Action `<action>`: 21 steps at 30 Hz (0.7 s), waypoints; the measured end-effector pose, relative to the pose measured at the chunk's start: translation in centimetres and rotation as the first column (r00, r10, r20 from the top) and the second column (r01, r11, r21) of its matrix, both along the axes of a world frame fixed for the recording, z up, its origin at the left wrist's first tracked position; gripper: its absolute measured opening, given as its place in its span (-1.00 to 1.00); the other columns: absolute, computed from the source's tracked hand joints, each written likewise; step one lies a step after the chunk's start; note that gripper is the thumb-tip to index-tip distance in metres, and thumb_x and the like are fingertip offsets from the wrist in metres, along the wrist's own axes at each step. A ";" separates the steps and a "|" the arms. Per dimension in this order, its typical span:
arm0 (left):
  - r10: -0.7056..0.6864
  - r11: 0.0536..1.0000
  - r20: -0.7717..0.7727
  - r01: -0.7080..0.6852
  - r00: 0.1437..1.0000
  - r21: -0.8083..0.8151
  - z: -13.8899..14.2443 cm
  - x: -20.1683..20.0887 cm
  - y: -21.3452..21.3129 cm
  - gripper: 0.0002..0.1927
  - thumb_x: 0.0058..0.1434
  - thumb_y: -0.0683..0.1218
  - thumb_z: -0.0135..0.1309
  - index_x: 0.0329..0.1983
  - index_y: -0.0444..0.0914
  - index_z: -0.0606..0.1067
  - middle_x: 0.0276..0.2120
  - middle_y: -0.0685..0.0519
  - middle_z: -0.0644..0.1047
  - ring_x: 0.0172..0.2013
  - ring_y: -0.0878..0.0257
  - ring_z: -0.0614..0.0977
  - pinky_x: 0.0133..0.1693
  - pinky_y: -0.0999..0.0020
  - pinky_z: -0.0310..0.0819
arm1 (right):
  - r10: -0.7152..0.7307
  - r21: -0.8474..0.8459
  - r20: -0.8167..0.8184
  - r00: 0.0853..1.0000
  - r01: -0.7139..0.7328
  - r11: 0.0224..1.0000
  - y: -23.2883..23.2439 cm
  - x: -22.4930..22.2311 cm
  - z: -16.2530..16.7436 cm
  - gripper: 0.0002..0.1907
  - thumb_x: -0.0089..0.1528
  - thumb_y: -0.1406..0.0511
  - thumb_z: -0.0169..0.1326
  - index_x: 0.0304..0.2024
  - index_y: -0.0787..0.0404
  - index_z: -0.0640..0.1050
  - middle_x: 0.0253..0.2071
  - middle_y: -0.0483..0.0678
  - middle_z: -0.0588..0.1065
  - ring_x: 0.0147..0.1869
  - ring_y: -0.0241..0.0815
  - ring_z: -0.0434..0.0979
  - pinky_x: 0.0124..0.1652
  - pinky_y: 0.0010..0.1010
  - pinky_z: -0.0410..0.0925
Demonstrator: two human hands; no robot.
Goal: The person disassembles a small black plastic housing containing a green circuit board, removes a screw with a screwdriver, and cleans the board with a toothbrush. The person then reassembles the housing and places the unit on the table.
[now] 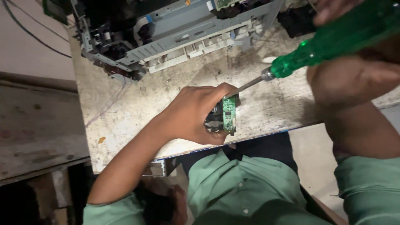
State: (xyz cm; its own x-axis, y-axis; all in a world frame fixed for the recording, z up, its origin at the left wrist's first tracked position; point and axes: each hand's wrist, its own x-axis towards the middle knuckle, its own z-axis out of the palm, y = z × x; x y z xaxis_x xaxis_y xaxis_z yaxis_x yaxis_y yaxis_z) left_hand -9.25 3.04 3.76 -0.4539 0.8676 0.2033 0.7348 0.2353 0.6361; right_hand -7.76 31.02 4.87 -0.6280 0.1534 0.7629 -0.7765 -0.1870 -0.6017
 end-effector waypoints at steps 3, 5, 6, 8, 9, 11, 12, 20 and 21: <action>0.020 0.998 -0.003 -0.020 1.000 -0.051 -0.1 0.2 0.1 -0.19 -0.22 0.03 0.34 0.15 -0.21 0.35 -0.30 -0.02 0.58 -0.32 -0.03 0.65 -0.29 0.11 0.50 | 0.006 0.000 0.005 1.000 -0.006 1.000 -0.1 0.1 0.1 -0.80 0.41 0.22 0.12 -0.06 0.21 0.48 -0.24 -0.08 0.47 -0.18 -0.23 0.56 0.00 -0.14 0.49; -0.004 1.000 -0.004 0.004 1.000 -0.007 -0.2 0.2 0.2 -0.23 -0.18 0.02 0.34 0.14 -0.19 0.35 -0.22 0.00 0.61 -0.26 -0.01 0.68 -0.24 0.14 0.53 | 0.020 0.005 0.013 1.000 -0.020 1.000 -0.1 -0.1 -0.1 -0.82 0.41 0.23 0.13 -0.08 0.21 0.49 -0.27 -0.07 0.47 -0.21 -0.21 0.57 -0.02 -0.12 0.50; -0.016 1.000 -0.005 0.016 1.000 0.016 -0.2 0.1 0.3 -0.25 -0.17 0.02 0.33 0.13 -0.18 0.35 -0.19 0.01 0.62 -0.22 0.00 0.69 -0.21 0.16 0.55 | 0.035 0.007 0.017 0.999 -0.035 0.999 -0.2 -0.5 -0.4 -0.83 0.41 0.24 0.13 -0.10 0.22 0.49 -0.28 -0.07 0.48 -0.22 -0.21 0.58 -0.03 -0.11 0.51; -0.012 1.000 0.004 0.012 1.000 -0.003 -0.4 0.0 0.4 -0.25 -0.17 0.01 0.33 0.13 -0.19 0.36 -0.21 0.00 0.61 -0.25 -0.01 0.68 -0.23 0.15 0.54 | 0.079 0.018 0.011 0.997 -0.079 0.997 -0.1 -1.1 -1.0 -0.84 0.41 0.25 0.14 -0.12 0.22 0.50 -0.31 -0.06 0.48 -0.25 -0.19 0.59 -0.06 -0.09 0.53; -0.008 1.000 0.007 0.008 1.000 -0.012 -0.5 -0.1 0.4 -0.25 -0.18 0.01 0.32 0.13 -0.20 0.36 -0.23 0.00 0.61 -0.27 -0.01 0.68 -0.24 0.14 0.54 | 0.103 0.037 0.002 0.995 -0.103 0.994 0.0 -1.3 -1.4 -0.84 0.41 0.28 0.14 -0.08 0.22 0.48 -0.30 -0.04 0.48 -0.24 -0.18 0.60 -0.05 -0.08 0.55; -0.014 1.000 0.000 0.014 1.000 0.007 -0.7 -0.2 0.2 -0.27 -0.15 0.01 0.31 0.14 -0.19 0.35 -0.20 0.01 0.62 -0.24 0.00 0.69 -0.21 0.15 0.55 | 0.118 0.094 0.001 0.993 -0.118 0.989 0.3 -1.5 -2.2 -0.81 0.39 0.35 0.15 0.00 0.21 0.44 -0.30 -0.01 0.44 -0.27 -0.16 0.58 -0.08 -0.07 0.56; -0.017 1.000 -0.005 0.017 1.000 0.017 -0.7 -0.3 0.1 -0.28 -0.13 0.00 0.31 0.14 -0.18 0.35 -0.18 0.02 0.62 -0.23 0.01 0.69 -0.20 0.16 0.55 | 0.108 0.133 0.009 0.994 -0.108 0.985 0.5 -1.4 -2.5 -0.77 0.38 0.39 0.15 0.04 0.20 0.42 -0.30 0.01 0.41 -0.30 -0.16 0.54 -0.11 -0.08 0.55; 0.014 0.999 -0.021 -0.015 1.000 -0.037 -0.9 -0.5 -0.4 -0.20 -0.18 0.02 0.32 0.16 -0.23 0.33 -0.33 -0.04 0.57 -0.37 -0.03 0.64 -0.32 0.11 0.50 | 0.172 0.161 0.103 0.980 -0.187 0.969 0.2 -1.7 -2.5 -0.64 0.36 0.44 0.14 0.15 0.34 0.34 -0.19 0.02 0.51 -0.23 -0.16 0.64 -0.11 -0.11 0.62; 0.016 0.999 -0.023 -0.017 1.000 -0.043 -0.9 -0.5 -0.5 -0.21 -0.19 0.02 0.32 0.16 -0.23 0.33 -0.34 -0.04 0.56 -0.38 -0.03 0.63 -0.33 0.11 0.49 | 0.181 0.176 0.091 0.979 -0.195 0.965 -0.1 -1.6 -2.3 -0.63 0.39 0.43 0.13 0.19 0.34 0.32 -0.13 0.03 0.51 -0.19 -0.17 0.65 -0.07 -0.15 0.61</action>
